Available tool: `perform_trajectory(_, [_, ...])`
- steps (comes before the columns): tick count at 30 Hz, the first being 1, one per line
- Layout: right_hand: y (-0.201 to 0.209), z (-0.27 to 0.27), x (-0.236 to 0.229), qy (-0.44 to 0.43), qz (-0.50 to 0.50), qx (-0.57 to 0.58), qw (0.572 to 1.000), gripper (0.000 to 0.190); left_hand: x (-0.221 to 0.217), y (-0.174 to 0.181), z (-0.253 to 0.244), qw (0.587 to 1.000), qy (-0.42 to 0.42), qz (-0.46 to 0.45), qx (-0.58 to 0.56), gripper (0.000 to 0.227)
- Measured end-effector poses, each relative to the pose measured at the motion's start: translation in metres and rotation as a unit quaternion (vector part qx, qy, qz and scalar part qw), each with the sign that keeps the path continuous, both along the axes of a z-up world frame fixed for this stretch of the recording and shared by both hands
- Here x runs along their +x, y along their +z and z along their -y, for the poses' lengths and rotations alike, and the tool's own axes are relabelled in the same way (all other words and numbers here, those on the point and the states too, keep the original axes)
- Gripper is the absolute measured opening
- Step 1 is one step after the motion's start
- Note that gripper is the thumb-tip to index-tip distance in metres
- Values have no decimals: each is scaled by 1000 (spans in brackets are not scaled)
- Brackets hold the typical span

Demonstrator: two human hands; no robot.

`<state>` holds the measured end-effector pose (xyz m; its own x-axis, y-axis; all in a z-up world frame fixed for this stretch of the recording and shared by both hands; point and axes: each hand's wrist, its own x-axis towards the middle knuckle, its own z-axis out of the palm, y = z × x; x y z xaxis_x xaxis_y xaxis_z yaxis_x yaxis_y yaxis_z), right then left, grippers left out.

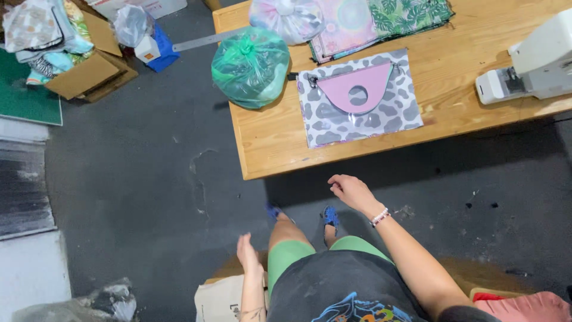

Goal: Organizing and packing small fabric pouches and accessories on a workbench

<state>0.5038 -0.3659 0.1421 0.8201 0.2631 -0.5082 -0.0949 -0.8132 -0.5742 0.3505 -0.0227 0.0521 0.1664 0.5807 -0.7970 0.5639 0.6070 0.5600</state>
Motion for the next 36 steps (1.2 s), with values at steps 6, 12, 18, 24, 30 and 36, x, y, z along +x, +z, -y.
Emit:
perform_trajectory(6, [8,-50,37,-80,304,-94,945,45,145,85,0,673,-416,117,600,89])
perform_trajectory(12, [-22,-145,105,-113,436,-105,887,71,273,100,1,547,-600,170,558,93])
perform_trajectory(18, [-46,-206,137,-159,392,-215,880,72,371,80,-29,254,-722,395,509,93])
perform_trajectory(24, [-47,-255,137,-341,338,-311,820,71,399,80,-65,14,-891,365,269,96])
perform_trajectory(30, [-12,-295,134,-493,233,-276,792,85,413,72,-68,-156,-880,376,245,104])
perform_trajectory(36, [-27,-356,85,-520,149,-205,816,71,399,62,-64,-175,-796,542,206,100])
